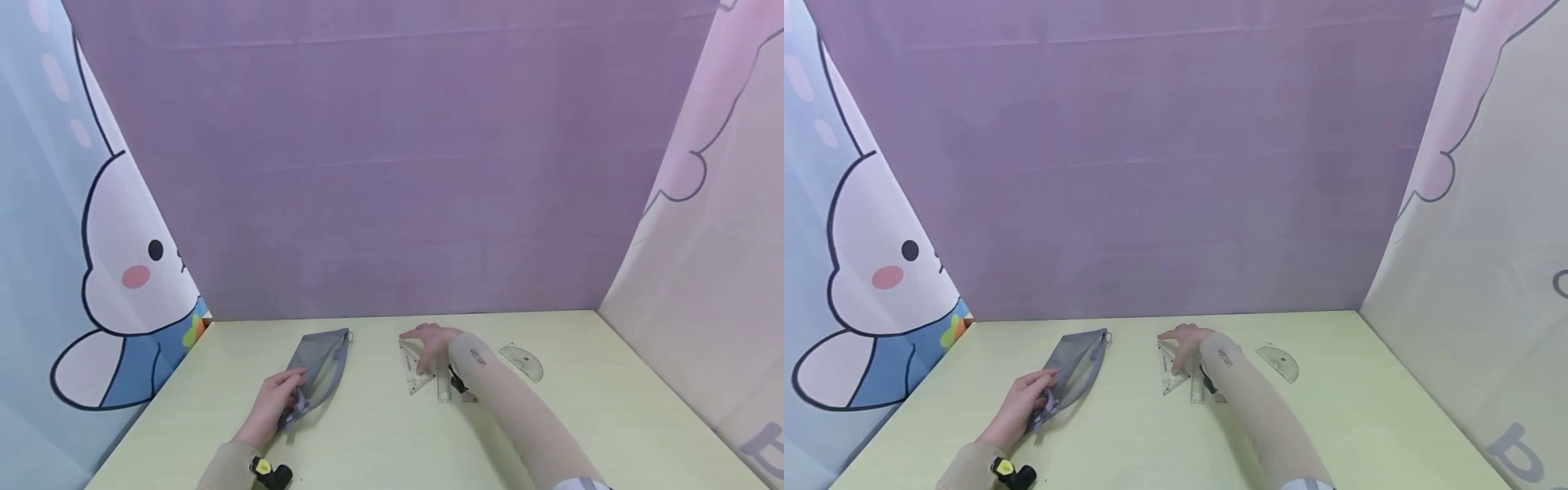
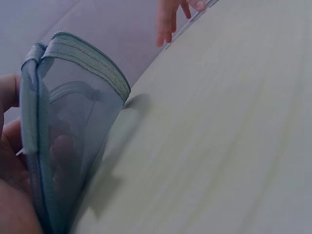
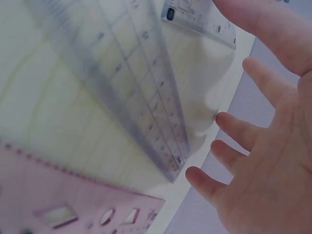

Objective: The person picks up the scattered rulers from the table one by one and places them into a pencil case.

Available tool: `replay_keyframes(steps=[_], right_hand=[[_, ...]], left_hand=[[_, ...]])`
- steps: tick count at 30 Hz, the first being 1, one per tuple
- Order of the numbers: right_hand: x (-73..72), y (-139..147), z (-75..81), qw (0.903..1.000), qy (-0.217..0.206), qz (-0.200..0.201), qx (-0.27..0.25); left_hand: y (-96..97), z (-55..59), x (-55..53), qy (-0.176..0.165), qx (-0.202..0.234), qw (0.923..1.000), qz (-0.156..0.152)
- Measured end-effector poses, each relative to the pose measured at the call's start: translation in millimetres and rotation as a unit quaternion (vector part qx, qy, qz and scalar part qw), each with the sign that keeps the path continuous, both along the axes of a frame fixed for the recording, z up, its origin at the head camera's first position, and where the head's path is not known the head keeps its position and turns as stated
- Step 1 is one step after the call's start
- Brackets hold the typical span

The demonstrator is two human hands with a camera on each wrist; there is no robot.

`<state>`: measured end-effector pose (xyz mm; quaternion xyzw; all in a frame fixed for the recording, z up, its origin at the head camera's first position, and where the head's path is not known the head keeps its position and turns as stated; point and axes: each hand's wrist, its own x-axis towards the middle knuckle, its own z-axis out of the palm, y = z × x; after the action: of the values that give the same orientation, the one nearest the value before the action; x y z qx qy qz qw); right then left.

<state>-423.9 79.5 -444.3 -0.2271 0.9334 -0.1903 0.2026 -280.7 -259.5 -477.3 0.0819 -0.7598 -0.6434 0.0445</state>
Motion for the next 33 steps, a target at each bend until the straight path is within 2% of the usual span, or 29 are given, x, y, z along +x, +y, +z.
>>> replay_keyframes(steps=[5,12,16,27,33], right_hand=[[3.7,-3,2.3,0.9998,0.003,0.018,0.010],[15.3,-11,8.7,0.9999,0.008,0.001,0.012],[20.0,-13,11.2,0.9999,0.011,0.004,0.011],[18.4,-17,9.2,0.9991,0.033,0.016,0.022],[19.3,-17,10.3,0.9996,0.024,0.010,0.009]], left_hand=[[-0.2,0.6,3.1,-0.007,0.006,1.0000,0.001],[-3.7,0.9,4.0,-0.011,0.004,0.9999,0.002],[-5.6,0.9,4.7,-0.013,0.000,0.9999,0.001],[-8.1,1.5,4.6,-0.020,-0.002,0.9998,0.007],[-8.1,1.4,4.0,-0.018,-0.004,0.9998,0.003]])
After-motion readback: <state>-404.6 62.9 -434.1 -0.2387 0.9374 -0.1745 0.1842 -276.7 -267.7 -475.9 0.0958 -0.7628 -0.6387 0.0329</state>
